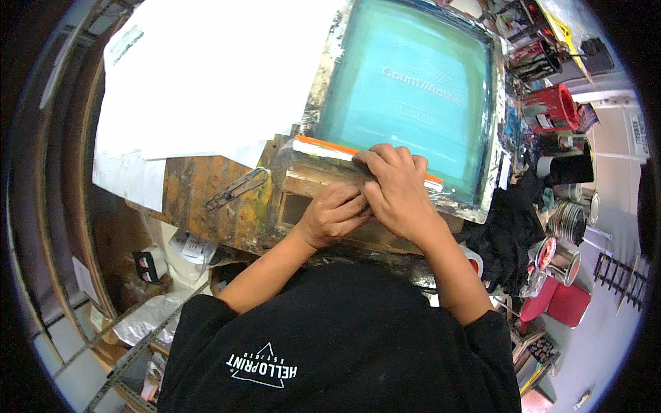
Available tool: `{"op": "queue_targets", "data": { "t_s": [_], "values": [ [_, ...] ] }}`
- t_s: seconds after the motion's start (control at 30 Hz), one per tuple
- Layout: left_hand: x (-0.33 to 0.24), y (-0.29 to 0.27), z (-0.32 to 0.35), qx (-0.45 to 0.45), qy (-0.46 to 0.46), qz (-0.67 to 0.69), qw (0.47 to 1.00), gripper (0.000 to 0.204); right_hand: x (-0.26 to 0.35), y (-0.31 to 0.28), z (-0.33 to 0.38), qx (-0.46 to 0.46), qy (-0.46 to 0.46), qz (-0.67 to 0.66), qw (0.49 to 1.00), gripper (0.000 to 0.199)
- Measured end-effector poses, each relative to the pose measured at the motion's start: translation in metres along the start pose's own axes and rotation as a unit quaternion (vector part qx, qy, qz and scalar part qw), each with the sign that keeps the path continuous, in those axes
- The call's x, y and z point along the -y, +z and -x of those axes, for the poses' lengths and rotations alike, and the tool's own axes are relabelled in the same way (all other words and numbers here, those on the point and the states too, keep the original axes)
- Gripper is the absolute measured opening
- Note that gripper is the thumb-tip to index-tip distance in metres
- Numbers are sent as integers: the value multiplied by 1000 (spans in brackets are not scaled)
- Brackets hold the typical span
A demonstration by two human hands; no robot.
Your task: The person prepares a wooden squeegee for screen printing by applying tape along its edge, trimming the tape with a blade, and then applying black ink to the screen before performing a test print on paper.
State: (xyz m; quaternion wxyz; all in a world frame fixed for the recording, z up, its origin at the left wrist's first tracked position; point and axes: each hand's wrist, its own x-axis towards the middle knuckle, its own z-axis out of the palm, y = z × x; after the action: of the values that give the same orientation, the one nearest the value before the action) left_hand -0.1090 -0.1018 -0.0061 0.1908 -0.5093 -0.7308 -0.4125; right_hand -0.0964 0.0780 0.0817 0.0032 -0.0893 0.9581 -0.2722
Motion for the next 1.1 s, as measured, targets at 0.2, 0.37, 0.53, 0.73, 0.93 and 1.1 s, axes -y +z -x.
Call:
{"op": "queue_targets", "data": {
  "t_s": [0.2, 0.37, 0.53, 0.73, 0.93, 1.1],
  "values": [
    [1, -2, 9, 29, -25, 6, 999, 28, 18, 13, -33, 49, -5, -37, 998, 41],
    [1, 12, 24, -10, -133, 167, 977, 32, 30, 32, -54, 54, -28, -47, 997, 42],
    [-2, 12, 17, 11, -210, 266, 941, 31, 31, 47, -63, 55, -40, -52, 996, 43],
    [1, 13, 17, 25, -215, 252, 943, 33, 39, 42, -67, 101, -32, -12, 994, 49],
    [2, 2, 9, 30, -4, -30, 999, 22, 22, 16, -67, -18, -60, -90, 994, 59],
    [-1, 4, 9, -5, -79, 45, 996, 19, 16, 15, -57, 17, -155, 21, 988, 56]
  ]
}}
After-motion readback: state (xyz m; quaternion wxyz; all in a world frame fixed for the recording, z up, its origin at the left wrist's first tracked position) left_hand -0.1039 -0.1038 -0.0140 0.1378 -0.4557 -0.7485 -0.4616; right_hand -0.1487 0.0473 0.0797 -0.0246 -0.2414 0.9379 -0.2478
